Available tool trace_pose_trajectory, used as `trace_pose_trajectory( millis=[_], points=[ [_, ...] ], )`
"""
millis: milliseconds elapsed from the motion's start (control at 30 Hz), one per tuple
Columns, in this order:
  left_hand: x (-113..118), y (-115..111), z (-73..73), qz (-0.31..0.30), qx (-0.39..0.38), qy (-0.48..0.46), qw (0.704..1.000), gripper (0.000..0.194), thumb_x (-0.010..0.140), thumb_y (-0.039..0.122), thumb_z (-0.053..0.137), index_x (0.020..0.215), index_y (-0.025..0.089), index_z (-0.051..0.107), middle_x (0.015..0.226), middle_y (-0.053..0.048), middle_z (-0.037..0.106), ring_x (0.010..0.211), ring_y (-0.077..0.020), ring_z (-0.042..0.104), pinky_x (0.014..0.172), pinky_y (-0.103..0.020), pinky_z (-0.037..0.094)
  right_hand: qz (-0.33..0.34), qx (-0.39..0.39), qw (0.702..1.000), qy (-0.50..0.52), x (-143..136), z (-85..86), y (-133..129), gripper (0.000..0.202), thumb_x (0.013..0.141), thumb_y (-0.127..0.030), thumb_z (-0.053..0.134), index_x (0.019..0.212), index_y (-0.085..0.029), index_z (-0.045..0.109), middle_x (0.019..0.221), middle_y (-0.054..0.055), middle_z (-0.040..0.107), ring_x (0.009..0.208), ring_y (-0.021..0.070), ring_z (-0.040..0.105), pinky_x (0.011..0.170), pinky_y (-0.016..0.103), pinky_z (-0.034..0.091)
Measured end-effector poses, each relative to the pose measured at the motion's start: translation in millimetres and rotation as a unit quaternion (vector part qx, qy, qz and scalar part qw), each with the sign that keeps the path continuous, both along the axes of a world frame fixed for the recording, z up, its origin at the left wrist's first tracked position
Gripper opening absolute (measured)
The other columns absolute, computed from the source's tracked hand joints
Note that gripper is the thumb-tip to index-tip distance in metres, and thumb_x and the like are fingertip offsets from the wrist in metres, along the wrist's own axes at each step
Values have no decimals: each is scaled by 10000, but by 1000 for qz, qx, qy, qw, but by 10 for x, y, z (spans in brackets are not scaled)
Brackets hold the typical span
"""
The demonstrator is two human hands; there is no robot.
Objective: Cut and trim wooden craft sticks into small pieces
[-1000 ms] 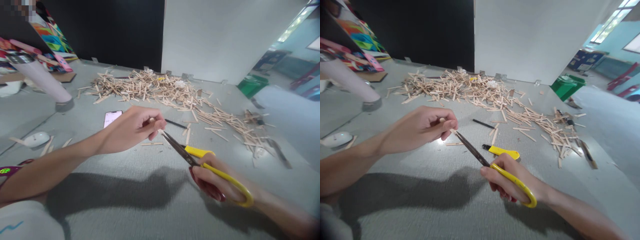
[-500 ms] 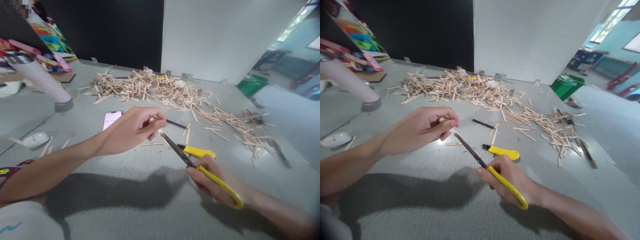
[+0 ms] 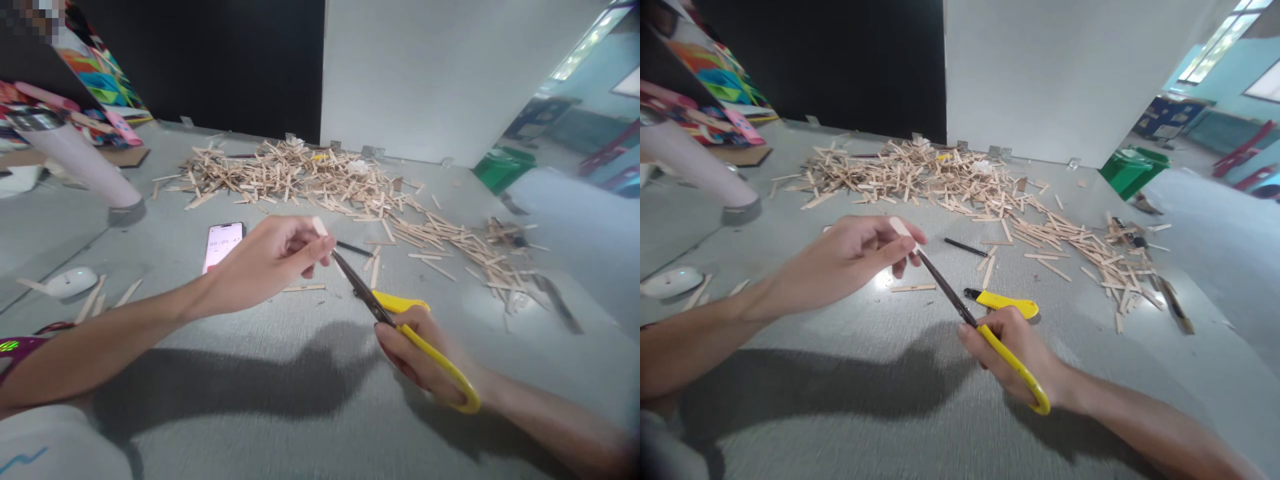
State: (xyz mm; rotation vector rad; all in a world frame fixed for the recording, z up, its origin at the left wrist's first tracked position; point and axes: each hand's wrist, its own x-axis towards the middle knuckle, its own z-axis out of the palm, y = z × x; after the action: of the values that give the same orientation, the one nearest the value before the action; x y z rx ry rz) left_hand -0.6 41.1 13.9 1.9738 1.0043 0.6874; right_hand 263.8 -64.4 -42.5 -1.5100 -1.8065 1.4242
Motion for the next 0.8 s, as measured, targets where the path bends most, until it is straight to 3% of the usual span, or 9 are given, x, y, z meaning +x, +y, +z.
trace_pose_trajectory(
  millis=[100, 167, 300, 467, 633, 800],
  points=[
    [64, -61, -44, 12, -3, -23, 1000, 395, 1127, 510, 562, 1031, 201, 789, 1028, -58, 859, 897, -191, 825, 745, -263, 623, -10, 13, 1000, 6, -3, -17, -8, 699, 1052, -747, 544, 585, -238, 437, 505, -39, 432, 439, 101, 383, 417, 245, 297],
    [97, -94, -67, 15, 3, -42, 999, 363, 1140, 455, 539, 1060, 209, 793, 1054, -47, 871, 906, -174, 835, 795, -268, 647, -16, 16, 1000, 9, -8, -18, -14, 719, 1038, -784, 542, 582, -238, 436, 511, -33, 434, 451, 105, 380, 420, 249, 296],
    [95, -88, -112, -2, 34, -48, 998, 322, 1120, 407, 556, 975, 224, 778, 934, -30, 862, 823, -161, 835, 729, -243, 662, -18, 8, 999, 26, -21, 13, -30, 768, 1027, -833, 520, 549, -242, 412, 490, -20, 426, 455, 107, 366, 424, 260, 282],
    [46, -46, -126, -20, 59, -26, 998, 356, 1128, 424, 538, 938, 224, 764, 1008, -35, 865, 804, -161, 842, 643, -216, 643, -16, -40, 998, 53, -32, 88, -45, 813, 1000, -860, 552, 501, -249, 355, 410, -34, 372, 370, 77, 313, 353, 251, 184],
    [40, -8, -102, -37, 110, 11, 993, 368, 1139, 365, 518, 923, 204, 768, 865, -26, 852, 765, -158, 835, 635, -204, 602, -12, -83, 993, 82, 10, 88, -43, 829, 1006, -875, 513, 476, -242, 442, 362, -27, 397, 300, 75, 337, 302, 230, 200],
    [26, 68, -123, -58, 117, 19, 991, 407, 1127, 358, 525, 820, 201, 742, 966, -42, 871, 821, -178, 856, 714, -220, 625, -14, -169, 976, 134, 84, 39, -42, 807, 1054, -796, 509, 470, -242, 457, 328, -42, 364, 263, 80, 310, 272, 215, 212]
  ],
)
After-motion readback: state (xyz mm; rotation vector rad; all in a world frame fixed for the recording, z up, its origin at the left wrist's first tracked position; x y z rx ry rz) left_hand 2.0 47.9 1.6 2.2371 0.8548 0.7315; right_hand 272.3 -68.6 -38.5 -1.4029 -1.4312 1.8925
